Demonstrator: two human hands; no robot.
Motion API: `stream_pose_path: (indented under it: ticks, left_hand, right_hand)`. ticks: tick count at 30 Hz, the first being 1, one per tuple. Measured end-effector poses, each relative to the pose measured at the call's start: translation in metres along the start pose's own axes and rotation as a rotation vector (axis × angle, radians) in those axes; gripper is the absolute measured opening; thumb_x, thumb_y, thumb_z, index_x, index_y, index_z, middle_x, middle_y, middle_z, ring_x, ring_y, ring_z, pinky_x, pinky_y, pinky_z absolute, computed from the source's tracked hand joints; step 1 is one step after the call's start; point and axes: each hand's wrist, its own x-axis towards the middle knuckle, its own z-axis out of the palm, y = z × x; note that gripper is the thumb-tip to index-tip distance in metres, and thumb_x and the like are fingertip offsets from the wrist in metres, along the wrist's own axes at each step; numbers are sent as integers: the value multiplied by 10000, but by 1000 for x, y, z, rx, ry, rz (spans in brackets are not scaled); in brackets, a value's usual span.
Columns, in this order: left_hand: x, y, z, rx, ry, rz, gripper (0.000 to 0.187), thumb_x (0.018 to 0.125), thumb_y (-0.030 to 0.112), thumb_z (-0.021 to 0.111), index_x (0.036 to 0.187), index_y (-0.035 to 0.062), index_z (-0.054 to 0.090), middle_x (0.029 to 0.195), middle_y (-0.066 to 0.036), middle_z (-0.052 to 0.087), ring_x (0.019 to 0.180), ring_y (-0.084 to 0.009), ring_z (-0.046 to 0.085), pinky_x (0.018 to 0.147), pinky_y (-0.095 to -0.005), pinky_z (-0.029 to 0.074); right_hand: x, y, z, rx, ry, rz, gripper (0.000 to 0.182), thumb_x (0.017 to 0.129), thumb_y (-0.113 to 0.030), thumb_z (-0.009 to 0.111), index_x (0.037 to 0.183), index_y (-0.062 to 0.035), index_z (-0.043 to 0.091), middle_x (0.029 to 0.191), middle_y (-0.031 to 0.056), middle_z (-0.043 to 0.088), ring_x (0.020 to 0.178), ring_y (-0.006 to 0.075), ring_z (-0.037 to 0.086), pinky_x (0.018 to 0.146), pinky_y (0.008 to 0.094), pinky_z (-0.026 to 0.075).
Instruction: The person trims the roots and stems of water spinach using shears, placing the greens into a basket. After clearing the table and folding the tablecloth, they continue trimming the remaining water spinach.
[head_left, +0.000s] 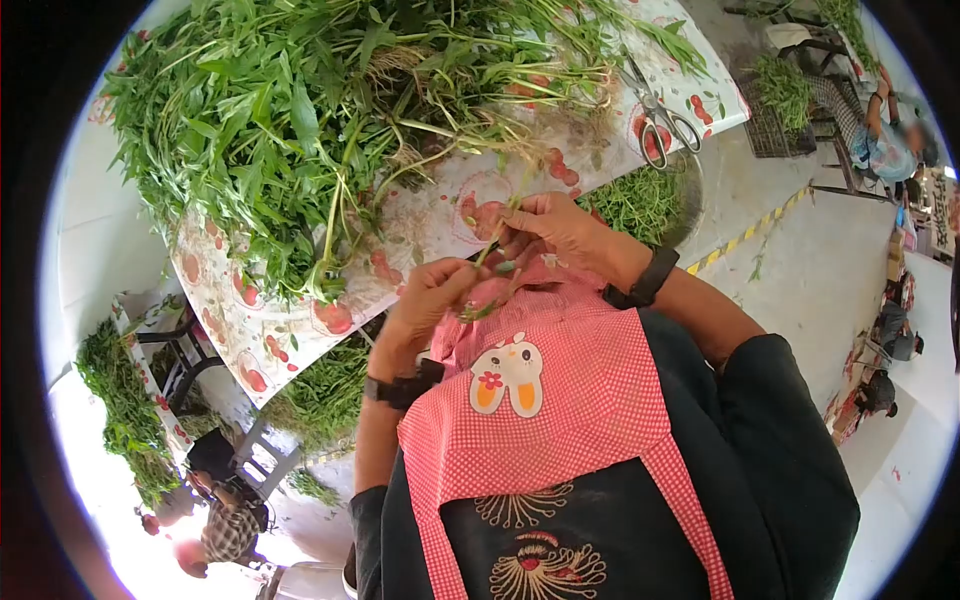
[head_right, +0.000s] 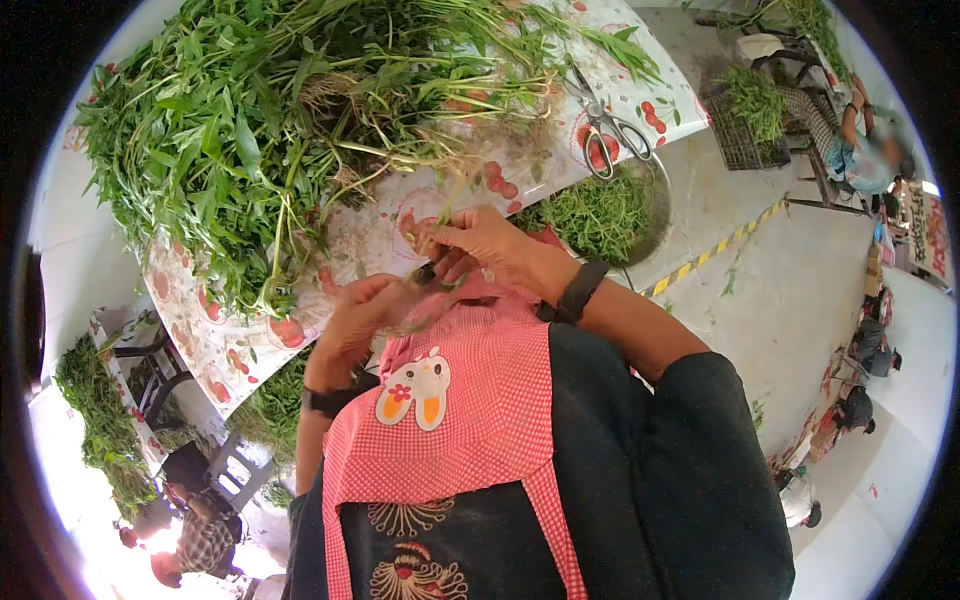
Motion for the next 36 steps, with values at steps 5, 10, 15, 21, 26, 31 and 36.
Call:
stream_pose_path:
  ticks: [5, 10, 15, 21, 26, 31, 36]
  left_hand:
    - [-38, 62, -34, 335, 283, 333, 128, 881, 104, 590, 909, -2, 656, 763, -14, 631, 654, -72, 554, 589, -243, 444]
    - [-27, 44, -65, 1157, 614, 551, 153, 822, 125, 628, 893, -10, 647, 724, -91, 640, 638, -242, 613, 605, -298, 474]
    - [-6, 5, -47, 1433, 955, 578, 396, 763, 114, 631, 1150, 70, 567, 1147, -103, 553, 1094, -287, 492, 936, -423, 303]
    - [8, -29, 4, 799, 619, 565, 307, 819, 173, 638, 1098, 56, 591, 1075, -109, 593, 912, -244, 582, 802, -324, 441]
    - [64, -16, 23, -343, 290, 136, 345, 894, 301, 579, 1122, 43, 558, 1039, -122, 599, 848, -206, 599, 743, -292, 485]
    - [94, -3, 8, -969, 223, 312, 318, 931, 261, 515, 1120, 5, 532, 1022, -119, 605, 888, -221, 603, 767, -319, 511]
    - [97, -24, -3, -969, 161, 341, 255, 938, 224, 495, 1026, -3, 572, 982, -137, 626, 913, -246, 605, 787, -342, 519]
  right_hand:
    - [-17, -34, -49, -803, 468, -366, 196, 822, -198, 642, 955, -55, 656, 860, 89, 651, 705, 197, 634, 614, 287, 506]
    - [-36, -58, -136, -1268, 915, -729, 319, 715, -178, 705, 1007, -77, 626, 950, 136, 628, 854, 262, 608, 748, 335, 478]
    - [-27, -46, -192, -1387, 875, -500, 475, 678, -168, 717, 1118, -98, 556, 983, 149, 611, 926, 328, 579, 794, 402, 471]
    - [-22, -53, -178, -1432, 932, -455, 567, 639, -201, 731, 1157, -106, 522, 984, 173, 601, 938, 345, 579, 809, 410, 467]
    - [-31, -51, -172, -1504, 1161, -542, 563, 653, -251, 724, 1169, -106, 552, 1081, 201, 544, 1007, 362, 507, 865, 429, 425]
    - [-22, -59, -191, -1639, 1075, -532, 568, 663, -228, 717, 1187, -83, 553, 1007, 174, 540, 962, 353, 500, 850, 437, 415]
    - [-23, -51, -190, -1477, 1012, -603, 561, 648, -191, 708, 1188, -155, 564, 941, 184, 542, 803, 346, 557, 728, 408, 469]
